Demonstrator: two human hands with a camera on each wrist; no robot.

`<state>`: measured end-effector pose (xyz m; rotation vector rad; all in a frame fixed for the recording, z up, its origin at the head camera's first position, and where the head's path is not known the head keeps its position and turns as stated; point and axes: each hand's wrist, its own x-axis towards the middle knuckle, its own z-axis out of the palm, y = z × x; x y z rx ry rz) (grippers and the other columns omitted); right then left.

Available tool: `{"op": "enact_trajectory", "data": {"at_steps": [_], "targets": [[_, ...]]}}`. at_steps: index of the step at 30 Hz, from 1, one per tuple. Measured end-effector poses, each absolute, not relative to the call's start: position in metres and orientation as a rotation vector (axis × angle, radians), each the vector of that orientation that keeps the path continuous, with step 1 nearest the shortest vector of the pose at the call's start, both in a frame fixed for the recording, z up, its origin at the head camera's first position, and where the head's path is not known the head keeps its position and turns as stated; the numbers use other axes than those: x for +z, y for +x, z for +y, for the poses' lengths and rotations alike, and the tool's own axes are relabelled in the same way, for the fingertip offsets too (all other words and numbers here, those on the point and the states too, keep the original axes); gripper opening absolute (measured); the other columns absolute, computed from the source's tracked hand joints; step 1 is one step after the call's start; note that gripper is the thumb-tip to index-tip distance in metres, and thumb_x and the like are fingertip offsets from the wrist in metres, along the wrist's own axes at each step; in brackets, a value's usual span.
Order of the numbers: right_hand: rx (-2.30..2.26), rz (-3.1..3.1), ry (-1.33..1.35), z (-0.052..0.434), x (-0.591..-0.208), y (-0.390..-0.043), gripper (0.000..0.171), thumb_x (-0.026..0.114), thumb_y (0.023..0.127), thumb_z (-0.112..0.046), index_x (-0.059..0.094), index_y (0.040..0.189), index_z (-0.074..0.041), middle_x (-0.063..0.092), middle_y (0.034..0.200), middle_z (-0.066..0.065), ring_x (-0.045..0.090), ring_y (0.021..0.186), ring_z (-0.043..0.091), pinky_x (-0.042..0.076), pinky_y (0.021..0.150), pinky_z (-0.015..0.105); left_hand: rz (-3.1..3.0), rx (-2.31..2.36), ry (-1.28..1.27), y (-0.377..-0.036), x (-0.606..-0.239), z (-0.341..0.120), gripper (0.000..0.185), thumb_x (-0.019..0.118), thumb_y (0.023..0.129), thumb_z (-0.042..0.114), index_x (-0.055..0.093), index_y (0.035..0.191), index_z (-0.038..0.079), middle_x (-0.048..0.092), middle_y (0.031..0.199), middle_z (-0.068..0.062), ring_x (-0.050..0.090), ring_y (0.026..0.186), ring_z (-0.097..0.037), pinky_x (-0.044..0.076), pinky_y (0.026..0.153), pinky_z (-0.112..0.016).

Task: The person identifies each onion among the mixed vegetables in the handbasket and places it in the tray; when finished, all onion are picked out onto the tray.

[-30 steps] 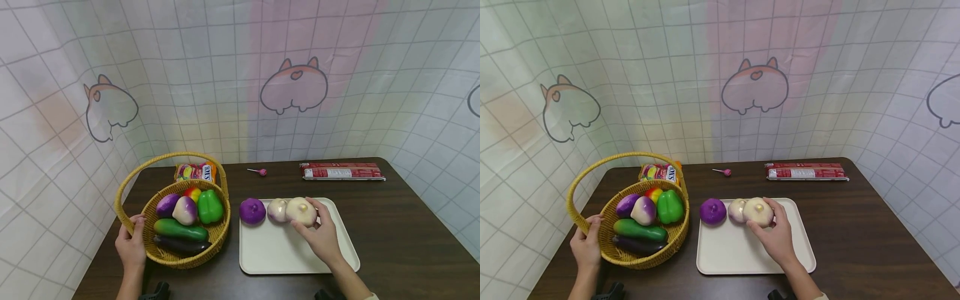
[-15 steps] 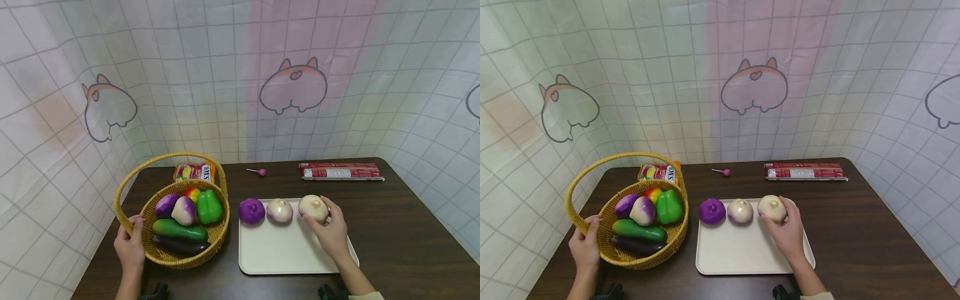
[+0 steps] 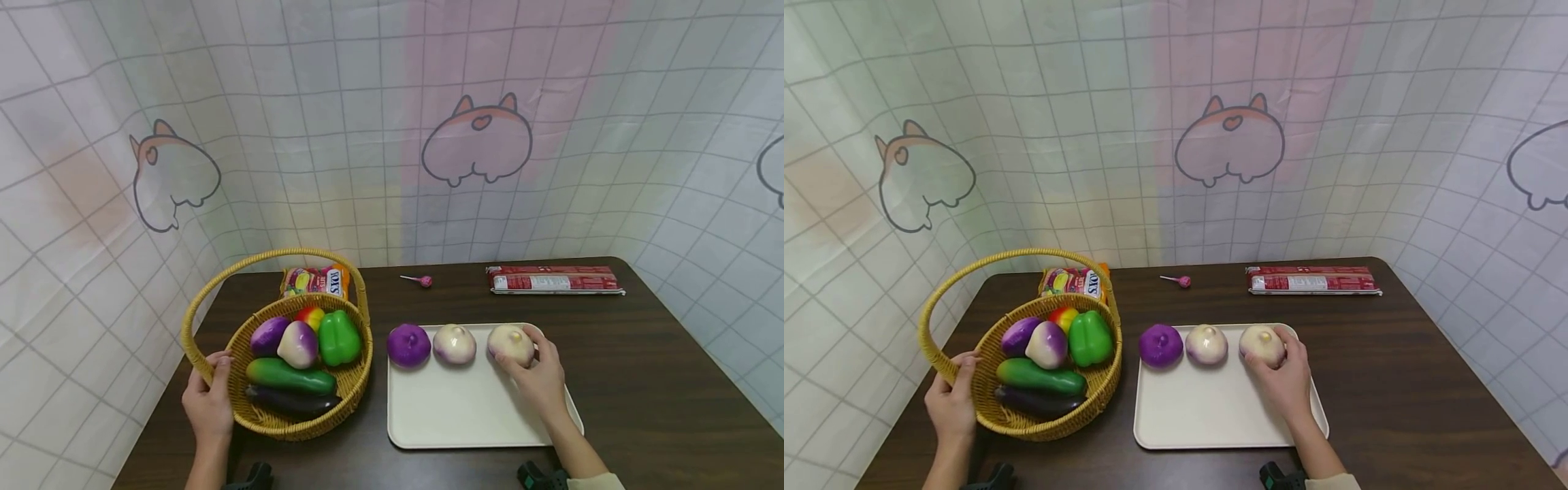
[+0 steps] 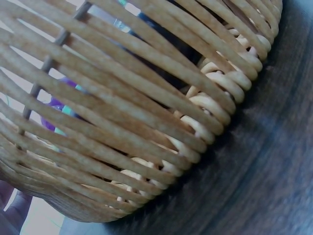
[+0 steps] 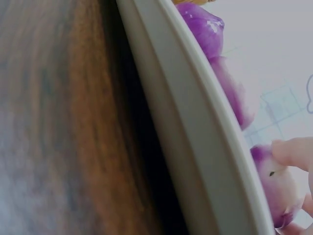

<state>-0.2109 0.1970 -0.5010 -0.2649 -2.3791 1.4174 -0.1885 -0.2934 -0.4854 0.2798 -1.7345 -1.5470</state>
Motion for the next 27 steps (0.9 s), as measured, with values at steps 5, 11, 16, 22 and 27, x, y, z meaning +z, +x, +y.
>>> {"op": "enact_trajectory", "data": {"at_steps": [5, 11, 16, 22, 27], "targets": [[1.376, -2.381, -0.238, 0.1976, -0.5054, -0.2106, 0.066, 0.083, 0.078, -0.016, 0.051, 0.135, -0.006, 0.056, 0.127, 0.020, 0.058, 0.107, 0.030, 0.038, 0.075, 0.009, -1.725, -1.547, 0.275, -0.1893, -0.4850, -0.2922, 0.024, 0.061, 0.096, 0.007, 0.063, 0.102, -0.015, 0.071, 0.098, 0.003, 0.059, 0.090, -0.005, 0.041, 0.075, -0.016], [1.379, -2.384, -0.209, 0.1975, -0.5081, -0.2111, 0.065, 0.082, 0.078, -0.013, 0.052, 0.135, -0.004, 0.060, 0.123, 0.019, 0.060, 0.097, 0.028, 0.040, 0.070, 0.007, -1.727, -1.534, 0.277, -0.1893, -0.4849, -0.2914, 0.019, 0.063, 0.096, 0.012, 0.067, 0.101, -0.006, 0.070, 0.098, -0.006, 0.059, 0.089, -0.007, 0.042, 0.074, -0.017], [1.383, -2.369, -0.142, 0.1964, -0.5086, -0.2127, 0.066, 0.081, 0.078, -0.009, 0.051, 0.136, 0.001, 0.056, 0.129, 0.020, 0.059, 0.100, 0.029, 0.039, 0.074, 0.005, -1.735, -1.530, 0.287, -0.1890, -0.4850, -0.2919, 0.024, 0.062, 0.096, 0.012, 0.065, 0.105, -0.011, 0.070, 0.097, -0.003, 0.059, 0.089, -0.006, 0.042, 0.075, -0.016], [1.379, -2.353, -0.065, 0.1950, -0.5104, -0.2140, 0.066, 0.081, 0.077, -0.006, 0.050, 0.135, 0.005, 0.055, 0.129, 0.024, 0.059, 0.101, 0.031, 0.040, 0.075, 0.004, -1.742, -1.523, 0.290, -0.1883, -0.4851, -0.2919, 0.025, 0.062, 0.096, 0.011, 0.064, 0.104, -0.012, 0.070, 0.097, 0.003, 0.059, 0.091, -0.005, 0.042, 0.076, -0.015], [1.390, -2.361, -0.039, 0.1945, -0.5116, -0.2140, 0.067, 0.080, 0.078, -0.006, 0.049, 0.137, 0.006, 0.056, 0.131, 0.025, 0.060, 0.104, 0.033, 0.041, 0.077, 0.005, -1.737, -1.534, 0.293, -0.1879, -0.4851, -0.2921, 0.025, 0.062, 0.096, 0.013, 0.065, 0.104, -0.012, 0.070, 0.097, 0.006, 0.059, 0.091, -0.005, 0.042, 0.077, -0.016]]}}
